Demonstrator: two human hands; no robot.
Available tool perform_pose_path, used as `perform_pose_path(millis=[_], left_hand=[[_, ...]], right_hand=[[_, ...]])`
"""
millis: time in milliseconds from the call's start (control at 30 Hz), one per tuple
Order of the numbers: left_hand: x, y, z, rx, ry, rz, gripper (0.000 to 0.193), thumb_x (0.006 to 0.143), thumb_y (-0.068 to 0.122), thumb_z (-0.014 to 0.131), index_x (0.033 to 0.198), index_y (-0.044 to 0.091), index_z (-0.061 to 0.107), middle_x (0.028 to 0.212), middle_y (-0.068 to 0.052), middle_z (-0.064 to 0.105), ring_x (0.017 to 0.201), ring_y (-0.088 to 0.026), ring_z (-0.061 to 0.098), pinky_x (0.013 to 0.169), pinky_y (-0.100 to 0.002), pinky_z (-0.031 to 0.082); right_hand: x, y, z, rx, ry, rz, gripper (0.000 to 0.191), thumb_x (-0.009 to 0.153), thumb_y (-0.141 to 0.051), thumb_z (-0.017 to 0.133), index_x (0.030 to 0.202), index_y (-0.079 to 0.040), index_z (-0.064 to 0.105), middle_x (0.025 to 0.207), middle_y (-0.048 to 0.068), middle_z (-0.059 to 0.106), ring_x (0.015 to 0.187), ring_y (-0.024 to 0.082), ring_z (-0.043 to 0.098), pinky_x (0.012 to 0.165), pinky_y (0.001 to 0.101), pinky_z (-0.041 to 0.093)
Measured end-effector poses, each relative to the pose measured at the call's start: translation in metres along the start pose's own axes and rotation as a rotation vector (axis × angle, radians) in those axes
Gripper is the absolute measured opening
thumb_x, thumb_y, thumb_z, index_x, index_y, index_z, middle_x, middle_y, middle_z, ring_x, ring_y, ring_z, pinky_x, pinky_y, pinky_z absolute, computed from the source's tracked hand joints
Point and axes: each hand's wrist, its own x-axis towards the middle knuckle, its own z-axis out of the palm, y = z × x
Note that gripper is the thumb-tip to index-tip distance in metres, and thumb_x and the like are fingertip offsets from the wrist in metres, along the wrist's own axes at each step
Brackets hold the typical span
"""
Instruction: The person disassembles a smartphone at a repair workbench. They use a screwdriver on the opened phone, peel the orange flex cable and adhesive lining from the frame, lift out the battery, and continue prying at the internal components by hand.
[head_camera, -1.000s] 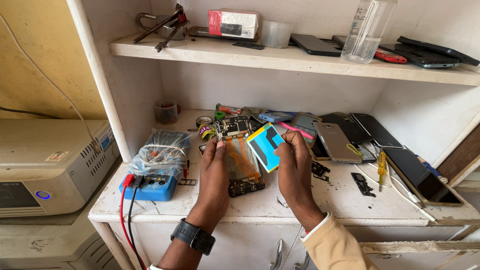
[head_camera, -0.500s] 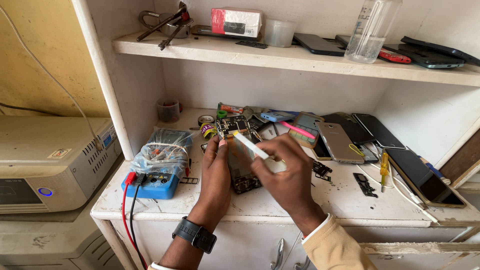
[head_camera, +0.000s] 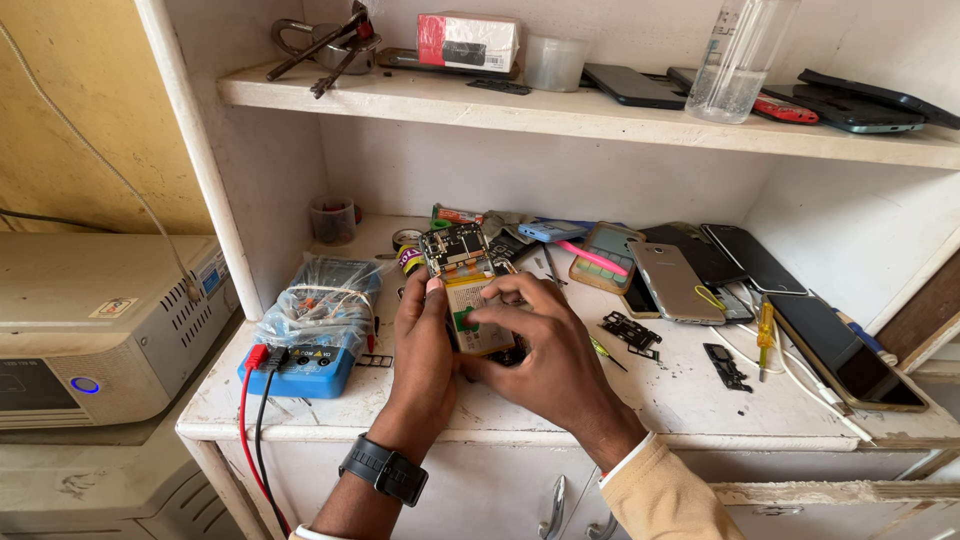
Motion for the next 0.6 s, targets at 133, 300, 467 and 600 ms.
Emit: perform_pose_path(millis=[133, 300, 467, 600], left_hand=[[0.000, -0.001, -0.001, -0.012, -0.084, 0.050, 0.049, 0.104, 0.030, 0.046, 0.148, 0.008, 0.047, 0.129, -0.007, 0.063, 0.114, -0.015, 0.059, 0.091, -0.031, 0.051], [-0.001, 0.002, 0.001, 0.074, 0.006, -0.062, 0.044, 0.106, 0.029, 0.045, 0.148, 0.016, 0.047, 0.124, -0.004, 0.062, 0.101, -0.015, 0.054, 0.079, -0.032, 0.045], [-0.003, 0.003, 0.001, 0.009, -0.077, 0.057, 0.039, 0.106, 0.026, 0.044, 0.140, 0.009, 0.054, 0.120, -0.005, 0.065, 0.103, -0.014, 0.058, 0.084, -0.033, 0.049], [-0.002, 0.001, 0.001, -0.012, -0.061, 0.076, 0.039, 0.105, 0.025, 0.045, 0.139, 0.009, 0.053, 0.123, -0.004, 0.066, 0.111, -0.013, 0.061, 0.095, -0.032, 0.052]], right_hand=[[-0.001, 0.004, 0.001, 0.067, 0.042, 0.068, 0.047, 0.070, -0.020, 0.092, 0.112, -0.011, 0.074, 0.120, 0.006, 0.064, 0.113, 0.020, 0.066, 0.086, 0.0335, 0.056], [0.003, 0.009, 0.001, 0.172, 0.019, 0.227, 0.067, 0.066, -0.020, 0.092, 0.127, -0.015, 0.066, 0.127, 0.003, 0.060, 0.110, 0.016, 0.063, 0.072, 0.0273, 0.053], [0.002, 0.013, 0.001, 0.213, -0.019, 0.268, 0.074, 0.066, -0.021, 0.093, 0.133, -0.018, 0.063, 0.140, 0.003, 0.058, 0.111, 0.015, 0.062, 0.076, 0.0282, 0.052], [0.000, 0.016, 0.001, 0.229, -0.022, 0.246, 0.078, 0.066, -0.018, 0.091, 0.138, -0.016, 0.060, 0.136, 0.003, 0.065, 0.111, 0.015, 0.061, 0.078, 0.0290, 0.051]])
